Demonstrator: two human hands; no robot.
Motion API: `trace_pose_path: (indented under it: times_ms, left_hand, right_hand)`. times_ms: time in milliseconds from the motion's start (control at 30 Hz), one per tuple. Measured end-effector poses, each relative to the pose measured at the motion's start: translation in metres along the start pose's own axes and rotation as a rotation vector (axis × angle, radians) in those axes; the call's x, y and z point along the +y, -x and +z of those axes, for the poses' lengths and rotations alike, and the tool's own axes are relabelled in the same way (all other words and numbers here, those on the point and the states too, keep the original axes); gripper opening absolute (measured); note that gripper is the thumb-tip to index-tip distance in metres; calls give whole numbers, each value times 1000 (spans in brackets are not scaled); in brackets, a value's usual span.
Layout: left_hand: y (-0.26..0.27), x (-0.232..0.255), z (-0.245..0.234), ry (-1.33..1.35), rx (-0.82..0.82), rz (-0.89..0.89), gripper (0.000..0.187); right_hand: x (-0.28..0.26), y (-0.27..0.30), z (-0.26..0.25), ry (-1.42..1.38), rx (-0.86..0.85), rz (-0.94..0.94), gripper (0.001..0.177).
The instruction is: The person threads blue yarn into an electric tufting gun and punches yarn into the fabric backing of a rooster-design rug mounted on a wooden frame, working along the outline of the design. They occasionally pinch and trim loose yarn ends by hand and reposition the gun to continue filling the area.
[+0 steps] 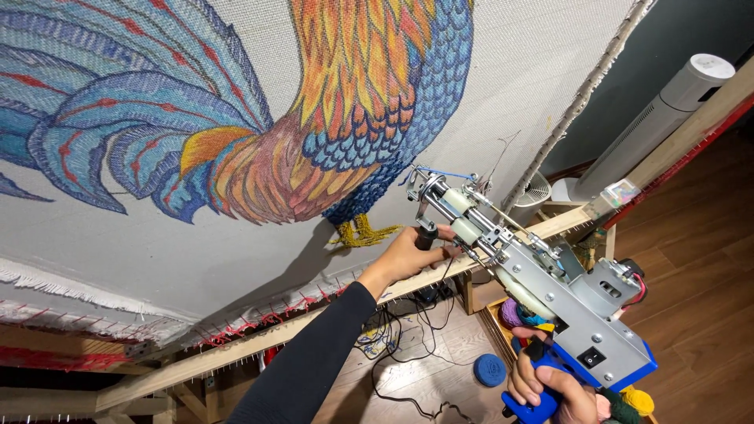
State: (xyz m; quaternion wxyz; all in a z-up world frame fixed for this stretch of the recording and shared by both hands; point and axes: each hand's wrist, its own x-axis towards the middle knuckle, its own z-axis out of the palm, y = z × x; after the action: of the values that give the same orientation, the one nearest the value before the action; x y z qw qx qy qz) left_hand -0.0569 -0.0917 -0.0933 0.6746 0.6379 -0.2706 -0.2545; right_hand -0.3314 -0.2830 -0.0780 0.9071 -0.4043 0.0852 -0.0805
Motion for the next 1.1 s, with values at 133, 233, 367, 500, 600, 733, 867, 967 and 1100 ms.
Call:
trace_pose_path:
  times_ms: [133, 233, 367, 500, 600, 733, 867, 967, 1100]
  left_hand:
    - [7, 6, -9, -52, -69, -76, 28]
    - [14, 12, -20, 11, -122, -83, 24]
    - [24, 24, -30, -113, -97, -108, 21]
    - [33, 34, -44, -134, -129, -186, 18]
    - [38, 38, -53, -160, -153, -211, 18]
    - [42, 46, -63, -215, -153, -220, 17]
    - [42, 49, -70, -205, -173, -205, 12]
    - [44, 56, -72, -285, -152, -244, 14]
    - [46, 59, -75, -284, -147, -305, 14]
  right_hand:
    - [5, -3, 4, -18, -25, 5, 67]
    - [10, -3, 7, -80, -68, 9, 66]
    - [17, -6, 18, -93, -19, 15, 64]
    - [25, -8, 28, -175, -38, 31, 63]
    - [32, -8, 37, -225, -58, 38, 62]
    - [44, -8, 40, -271, -56, 47, 62]
    - [46, -9, 46, -307, -67, 49, 62]
    - [46, -10, 51, -338, -58, 62, 61]
    - [50, -10, 53, -359, -75, 72, 61]
